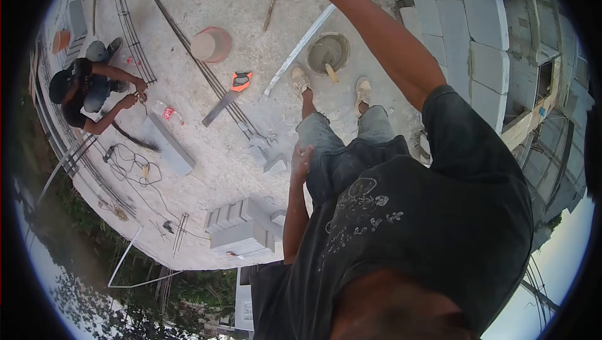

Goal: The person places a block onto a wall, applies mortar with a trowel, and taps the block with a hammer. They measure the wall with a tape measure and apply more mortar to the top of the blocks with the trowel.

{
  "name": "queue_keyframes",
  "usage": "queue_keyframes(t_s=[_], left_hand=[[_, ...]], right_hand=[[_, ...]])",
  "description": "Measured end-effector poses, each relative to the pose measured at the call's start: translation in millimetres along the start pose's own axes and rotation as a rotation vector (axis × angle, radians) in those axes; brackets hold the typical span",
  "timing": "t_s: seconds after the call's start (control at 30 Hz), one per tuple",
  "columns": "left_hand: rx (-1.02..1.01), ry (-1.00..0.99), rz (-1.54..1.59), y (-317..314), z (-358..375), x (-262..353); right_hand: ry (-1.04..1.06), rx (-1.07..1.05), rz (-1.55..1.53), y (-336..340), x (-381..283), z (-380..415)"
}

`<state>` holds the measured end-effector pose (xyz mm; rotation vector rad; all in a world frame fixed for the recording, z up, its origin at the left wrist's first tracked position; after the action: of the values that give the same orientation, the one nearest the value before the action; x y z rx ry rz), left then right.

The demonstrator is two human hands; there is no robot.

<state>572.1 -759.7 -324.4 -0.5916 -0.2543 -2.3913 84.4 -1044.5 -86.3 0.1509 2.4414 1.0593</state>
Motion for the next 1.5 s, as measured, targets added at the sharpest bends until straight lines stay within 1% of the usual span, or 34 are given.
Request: queue_keyframes(t_s=[0.03, 0.07, 0.13, 0.17, 0.2, 0.23, 0.3, 0.33, 0.37, 0.4, 0.43, 0.47, 0.5, 0.53, 0.57, 0.63, 0.67, 0.7, 0.73, 0.8, 0.83, 0.9, 1.0, 1.1, 1.2, 1.3, 1.5], left_hand=[[-0.010, -0.087, -0.077, -11, -10, -2], [-0.024, -0.079, -0.207, -19, -23, -12], [-0.054, -0.050, -0.461, -36, -51, -33], [-0.111, -0.046, -0.385, -44, -73, -40], [-0.164, -0.040, -0.310, -47, -100, -44], [-0.209, -0.036, -0.233, -52, -130, -45], [-0.069, 0.020, -0.669, -56, -184, 0], [-0.046, -0.133, -0.916, -69, -219, 22], [-0.032, -0.288, -1.044, -86, -254, 49], [-0.041, -0.417, -1.128, -106, -293, 65], [-0.054, -0.519, -1.300, -131, -329, 82], [-0.093, -0.684, -1.429, -158, -364, 96], [-0.138, -0.850, -1.554, -184, -394, 104], [-0.163, -0.949, -1.617, -204, -421, 111], [-0.184, -1.042, -1.681, -219, -442, 115], [-0.319, -0.855, -1.723, -232, -486, 112], [-0.378, -0.769, -1.741, -235, -495, 113], [-0.374, -0.843, -1.617, -241, -492, 127], [-0.388, -0.795, -1.528, -243, -491, 135], [-0.407, -0.700, -1.355, -243, -480, 154], [-0.384, -0.870, -1.411, -248, -471, 163], [-0.349, -1.224, -1.484, -262, -457, 161], [-0.493, -0.822, -1.642, -267, -486, 128], [-0.535, -0.560, -1.538, -285, -482, 120], [-0.480, -0.349, -1.369, -312, -451, 133], [-0.365, -0.195, -1.125, -325, -449, 133], [-0.232, -0.342, -0.823, -322, -466, 121]], right_hand=[[-0.170, -0.339, 0.130, -27, 42, 69], [-0.194, -0.288, 0.061, -16, 79, 135], [-0.465, -0.782, 0.107, -30, 154, 302], [-0.536, -0.898, 0.020, -30, 181, 377], [-0.702, -0.981, 0.021, -27, 202, 442], [-0.795, -1.025, 0.044, -27, 219, 498], [-0.912, -1.114, 0.066, -33, 237, 568], [-0.925, -1.079, 0.051, -40, 246, 595], [-0.948, -1.044, 0.038, -44, 250, 625], [-0.997, -1.097, 0.028, -43, 250, 659], [-1.040, -1.141, 0.020, -39, 247, 690], [-0.943, -1.189, 0.150, -24, 239, 714], [-0.896, -1.235, 0.261, -3, 227, 734], [-0.847, -1.281, 0.371, 19, 215, 752], [-0.844, -1.326, 0.463, 39, 206, 760], [-0.916, -1.324, 0.465, 78, 196, 739], [-1.031, -1.306, 0.408, 98, 189, 738], [-1.143, -1.275, 0.352, 115, 184, 737], [-1.251, -1.229, 0.294, 124, 182, 739], [-1.281, -1.124, 0.251, 131, 182, 738], [-1.294, -1.070, 0.233, 133, 185, 737], [-1.340, -1.018, 0.240, 133, 190, 750], [-1.377, -0.911, 0.258, 137, 207, 759], [-1.362, -0.904, 0.280, 149, 203, 767], [-1.348, -0.912, 0.286, 151, 207, 772], [-1.346, -0.888, 0.308, 151, 209, 769], [-1.308, -0.909, 0.320, 145, 209, 767]])
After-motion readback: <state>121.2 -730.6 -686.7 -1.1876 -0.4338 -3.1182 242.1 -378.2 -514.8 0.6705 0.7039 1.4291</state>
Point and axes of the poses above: each hand's wrist, its own z-axis away from the middle knuckle, its own y-axis out of the back of the hand, x = y × z, the point moved 6 cm from there along -z, towards the middle knuckle, and after that the axes turned 4 degrees about z, right-handed, at the moved point
